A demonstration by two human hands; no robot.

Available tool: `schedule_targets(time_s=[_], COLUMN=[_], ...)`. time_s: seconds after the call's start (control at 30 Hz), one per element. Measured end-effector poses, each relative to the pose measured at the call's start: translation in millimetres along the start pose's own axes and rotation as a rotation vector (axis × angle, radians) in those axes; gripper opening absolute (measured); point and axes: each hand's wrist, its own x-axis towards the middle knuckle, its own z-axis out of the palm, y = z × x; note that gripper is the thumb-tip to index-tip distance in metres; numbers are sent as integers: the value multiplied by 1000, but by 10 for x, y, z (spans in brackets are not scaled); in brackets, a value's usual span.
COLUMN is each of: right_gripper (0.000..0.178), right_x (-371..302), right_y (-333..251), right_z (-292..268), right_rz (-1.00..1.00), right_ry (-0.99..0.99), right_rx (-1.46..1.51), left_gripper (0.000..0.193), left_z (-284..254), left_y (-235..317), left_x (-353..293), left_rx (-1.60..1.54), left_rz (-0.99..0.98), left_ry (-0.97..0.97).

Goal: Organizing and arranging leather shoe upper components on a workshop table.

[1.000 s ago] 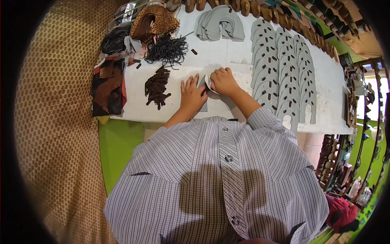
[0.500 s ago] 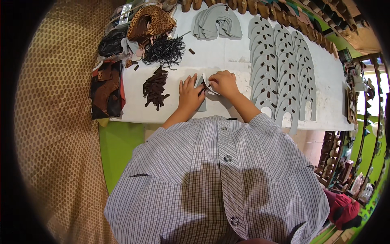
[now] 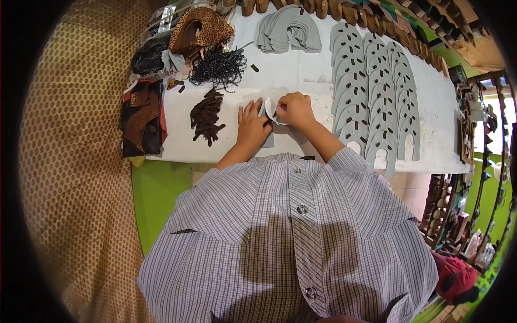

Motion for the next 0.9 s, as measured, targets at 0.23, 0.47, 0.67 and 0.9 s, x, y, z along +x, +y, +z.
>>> schedule_targets(time_s=[0.23, 0.47, 0.67, 0.9], right_gripper=[15, 14, 14, 15], right_x=[46, 71, 54, 62], right_y=[27, 164, 206, 252], right_z=[58, 84, 110, 158], right_rz=[-87, -200, -199, -177], right_ry=[-4, 8, 64, 96], right_rx=[-88, -94, 25, 79], left_gripper=[44, 52, 53, 53], left_z=[60, 87, 76, 38], left_y=[-16, 23, 29, 56], left_x=[-3, -8, -22, -6], left_rx=[20, 170, 182, 176], left_rz=[-30, -40, -50, -76], left_ry=[-1, -32, -30, -73])
